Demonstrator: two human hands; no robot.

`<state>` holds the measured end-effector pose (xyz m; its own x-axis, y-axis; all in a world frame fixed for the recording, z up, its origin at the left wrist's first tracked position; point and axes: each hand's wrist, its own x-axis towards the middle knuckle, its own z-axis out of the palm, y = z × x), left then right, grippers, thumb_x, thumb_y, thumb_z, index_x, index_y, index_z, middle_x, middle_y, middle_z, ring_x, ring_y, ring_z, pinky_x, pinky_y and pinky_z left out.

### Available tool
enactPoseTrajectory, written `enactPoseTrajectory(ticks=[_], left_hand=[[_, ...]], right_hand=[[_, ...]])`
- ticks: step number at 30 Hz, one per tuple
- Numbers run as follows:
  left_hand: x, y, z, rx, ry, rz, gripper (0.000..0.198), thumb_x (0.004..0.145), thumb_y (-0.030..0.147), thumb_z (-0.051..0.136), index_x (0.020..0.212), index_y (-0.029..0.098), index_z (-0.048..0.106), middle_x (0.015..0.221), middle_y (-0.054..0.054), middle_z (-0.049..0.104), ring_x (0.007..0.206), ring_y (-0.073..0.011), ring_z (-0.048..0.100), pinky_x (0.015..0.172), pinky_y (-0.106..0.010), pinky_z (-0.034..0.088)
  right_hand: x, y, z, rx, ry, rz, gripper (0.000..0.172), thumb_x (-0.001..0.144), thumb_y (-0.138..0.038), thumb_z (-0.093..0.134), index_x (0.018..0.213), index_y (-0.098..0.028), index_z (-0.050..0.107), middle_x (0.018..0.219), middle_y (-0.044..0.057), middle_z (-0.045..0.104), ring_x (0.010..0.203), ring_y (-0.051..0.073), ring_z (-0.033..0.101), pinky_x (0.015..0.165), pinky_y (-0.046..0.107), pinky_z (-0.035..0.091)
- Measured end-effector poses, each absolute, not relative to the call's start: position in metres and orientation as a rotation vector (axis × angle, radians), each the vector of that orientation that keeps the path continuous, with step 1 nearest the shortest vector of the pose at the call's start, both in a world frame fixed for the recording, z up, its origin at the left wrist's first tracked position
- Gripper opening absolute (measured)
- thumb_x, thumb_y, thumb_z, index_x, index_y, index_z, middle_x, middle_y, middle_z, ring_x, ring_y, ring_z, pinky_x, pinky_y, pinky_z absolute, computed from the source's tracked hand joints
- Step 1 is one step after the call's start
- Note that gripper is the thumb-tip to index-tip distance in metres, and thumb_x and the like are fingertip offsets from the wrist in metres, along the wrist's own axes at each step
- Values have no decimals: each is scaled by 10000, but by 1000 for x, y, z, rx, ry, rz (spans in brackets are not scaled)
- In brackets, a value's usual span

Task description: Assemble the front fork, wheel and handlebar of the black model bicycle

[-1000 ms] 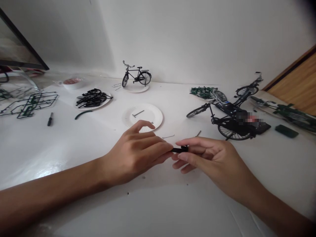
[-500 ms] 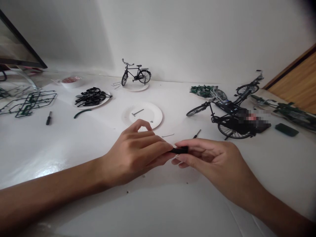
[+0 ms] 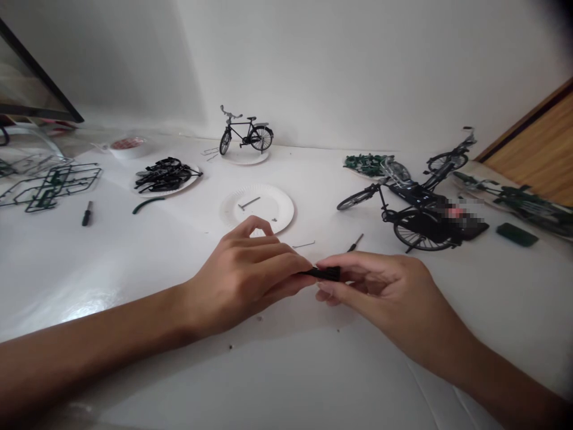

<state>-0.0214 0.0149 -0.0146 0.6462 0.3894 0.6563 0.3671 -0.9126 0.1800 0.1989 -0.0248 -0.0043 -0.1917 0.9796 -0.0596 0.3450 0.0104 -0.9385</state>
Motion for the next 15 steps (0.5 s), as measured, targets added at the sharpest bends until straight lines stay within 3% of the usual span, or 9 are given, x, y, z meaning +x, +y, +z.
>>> enactPoseTrajectory(ticks=[6,10,15], left_hand=[[-23,15,-13,2839,622,1112,81,913,225,655,959,167,621,823,14,737,674,-92,652,820,-314,435],[-23,15,-12,2904,612,1121,46,919,204,641,941,170,618,831,7,740,676,-100,652,784,-311,419],[-22,14,-13,2875,704,1109,34,932,218,622,942,186,619,787,26,713,652,-90,599,778,-311,390]], right_hand=[[199,-23,0,-1337,-1521,1379,178,829,-292,720,997,-241,746,789,-3,777,711,166,758,682,250,634],[198,-21,1,-1324,-1496,1459,215,861,-346,686,1020,-209,734,861,34,783,755,197,764,696,304,647],[196,-23,0,-1353,-1519,1294,138,841,-315,720,955,-238,730,813,-5,782,708,155,755,677,234,618]])
